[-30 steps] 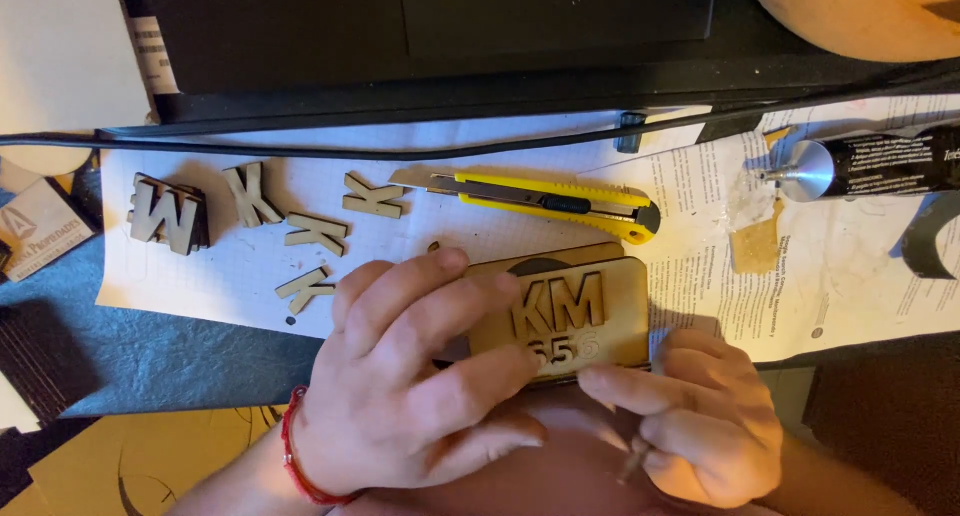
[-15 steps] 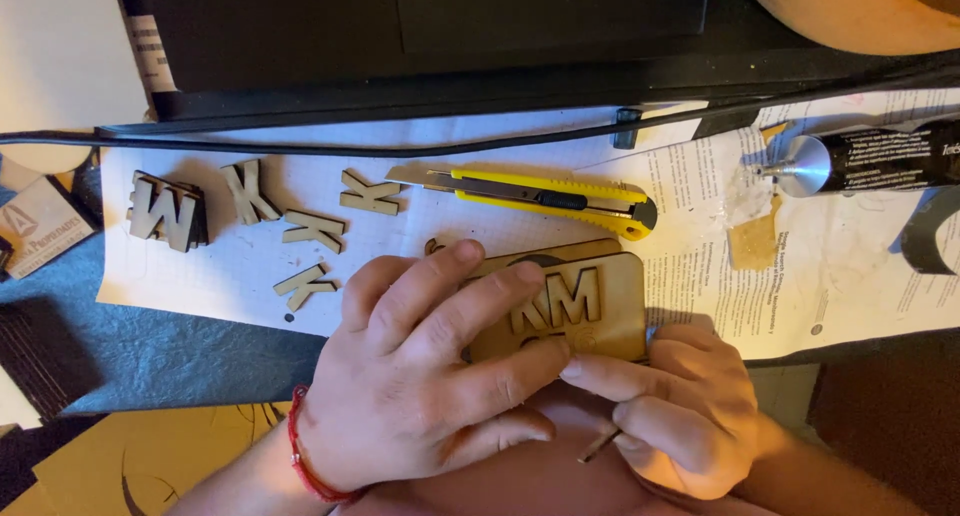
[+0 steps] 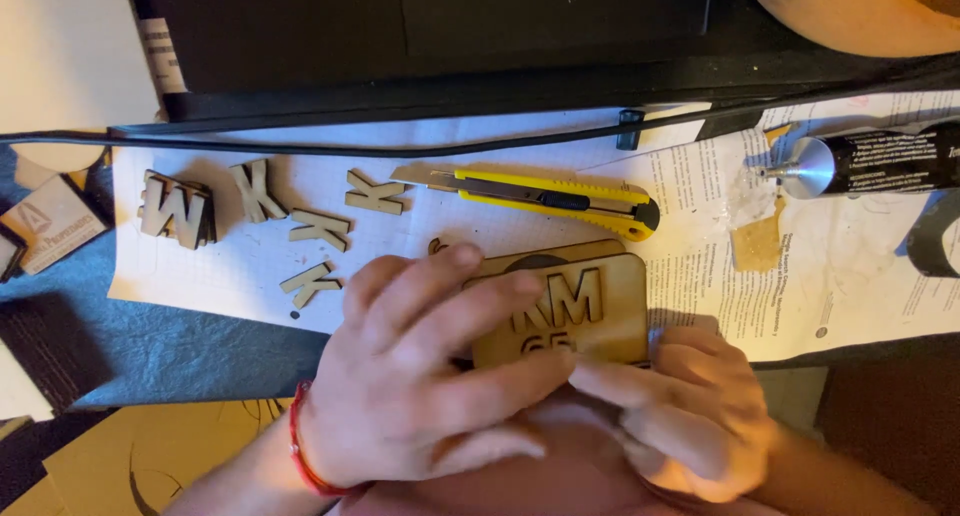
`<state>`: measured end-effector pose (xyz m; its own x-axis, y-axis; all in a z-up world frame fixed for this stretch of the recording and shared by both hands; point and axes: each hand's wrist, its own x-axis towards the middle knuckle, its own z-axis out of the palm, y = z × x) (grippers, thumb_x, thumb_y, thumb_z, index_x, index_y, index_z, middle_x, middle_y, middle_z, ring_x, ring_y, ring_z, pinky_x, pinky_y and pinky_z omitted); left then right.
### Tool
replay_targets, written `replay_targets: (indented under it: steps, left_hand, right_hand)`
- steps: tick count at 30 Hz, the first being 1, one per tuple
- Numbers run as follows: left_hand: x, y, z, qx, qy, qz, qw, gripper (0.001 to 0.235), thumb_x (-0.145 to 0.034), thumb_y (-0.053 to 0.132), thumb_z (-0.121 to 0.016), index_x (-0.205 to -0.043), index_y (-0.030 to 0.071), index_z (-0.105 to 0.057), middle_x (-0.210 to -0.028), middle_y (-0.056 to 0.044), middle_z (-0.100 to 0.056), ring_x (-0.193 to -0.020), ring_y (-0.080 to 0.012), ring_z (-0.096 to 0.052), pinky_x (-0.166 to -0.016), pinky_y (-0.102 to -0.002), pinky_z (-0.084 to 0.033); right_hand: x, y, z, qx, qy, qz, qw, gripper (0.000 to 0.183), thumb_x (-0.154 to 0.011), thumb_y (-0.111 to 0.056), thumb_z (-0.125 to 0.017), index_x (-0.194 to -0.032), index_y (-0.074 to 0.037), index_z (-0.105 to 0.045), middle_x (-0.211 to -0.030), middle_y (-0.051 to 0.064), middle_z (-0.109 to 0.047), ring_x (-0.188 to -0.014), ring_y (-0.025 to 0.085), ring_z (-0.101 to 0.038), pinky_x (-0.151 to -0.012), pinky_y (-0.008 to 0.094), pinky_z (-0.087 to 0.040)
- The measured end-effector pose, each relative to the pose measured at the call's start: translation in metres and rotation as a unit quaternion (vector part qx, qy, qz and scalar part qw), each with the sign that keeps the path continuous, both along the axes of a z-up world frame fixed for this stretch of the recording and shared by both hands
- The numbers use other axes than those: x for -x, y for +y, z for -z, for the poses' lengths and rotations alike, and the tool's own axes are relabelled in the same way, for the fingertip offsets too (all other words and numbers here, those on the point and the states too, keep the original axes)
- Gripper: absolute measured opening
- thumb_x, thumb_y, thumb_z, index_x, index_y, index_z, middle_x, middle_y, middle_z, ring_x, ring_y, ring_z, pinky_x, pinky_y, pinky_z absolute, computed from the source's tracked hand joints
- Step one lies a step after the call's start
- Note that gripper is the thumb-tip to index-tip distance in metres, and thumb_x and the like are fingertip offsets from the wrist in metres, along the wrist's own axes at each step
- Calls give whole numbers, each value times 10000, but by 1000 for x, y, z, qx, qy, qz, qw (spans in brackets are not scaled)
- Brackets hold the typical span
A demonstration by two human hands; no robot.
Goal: The person assembles a wooden plaque by applying glue to small wooden letters and numbers and placing them onto a base. The person uses a small stick to apply glue and carefully positions each character.
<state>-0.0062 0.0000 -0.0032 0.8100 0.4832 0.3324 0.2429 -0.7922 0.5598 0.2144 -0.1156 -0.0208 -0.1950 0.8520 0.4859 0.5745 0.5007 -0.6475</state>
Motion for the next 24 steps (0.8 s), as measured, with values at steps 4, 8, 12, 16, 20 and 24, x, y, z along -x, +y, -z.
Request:
replay_targets:
  steps: [4,8,12,16,20,24]
  left_hand:
    - [23,-16,30,104,-251,-155,950,382,-797,529,-672,-963,195,-589,-1106,-94,-607,-1121,-312,-585,-1058,-463,-482]
    - [24,-10,-1,134,-209,-228,941,115,-859,106,-652,-906,101,-548,-855,-68,-600,-834,-241,-593,-838,-360,-497]
    - [18,5,-3,37,26,-232,972,139,-922,150,-698,-1055,113,-690,-976,-24,-706,-911,-232,-643,-851,-383,-419]
    - [10,9,-14,-21,67,-184,980,185,-909,261,-722,-1055,147,-722,-961,-36,-697,-861,-279,-626,-775,-435,-420]
    - [4,7,-18,-85,120,-199,969,82,-917,273,-731,-963,206,-741,-961,9,-724,-859,-268,-660,-772,-437,-407]
    - [7,6,-19,-92,151,-210,961,69,-895,237,-736,-960,213,-738,-937,32,-739,-855,-233,-683,-769,-409,-441]
  right_hand:
    - [7,-26,21,-103,207,169,958,194,-989,-213,-504,-900,-159,-340,-709,132,-678,-359,132,-368,-459,365,-268]
    - [-26,-49,27,49,234,30,970,147,-891,-56,-530,-874,-83,-387,-1086,213,-692,-526,153,-412,-572,335,-419]
    - [-9,-29,12,1,262,162,951,145,-951,-169,-538,-892,-60,-463,-779,124,-554,-546,167,-523,-572,306,-489]
    - [-27,-32,-16,1,250,272,929,161,-943,-165,-620,-967,-44,-517,-929,135,-500,-678,179,-530,-616,279,-497]
    - [-60,-25,-54,57,7,309,949,128,-939,-57,-688,-907,51,-627,-868,178,-606,-801,250,-580,-732,322,-450]
    - [-67,-28,-62,99,2,299,949,86,-884,-33,-744,-887,27,-682,-817,129,-649,-645,149,-536,-593,240,-423]
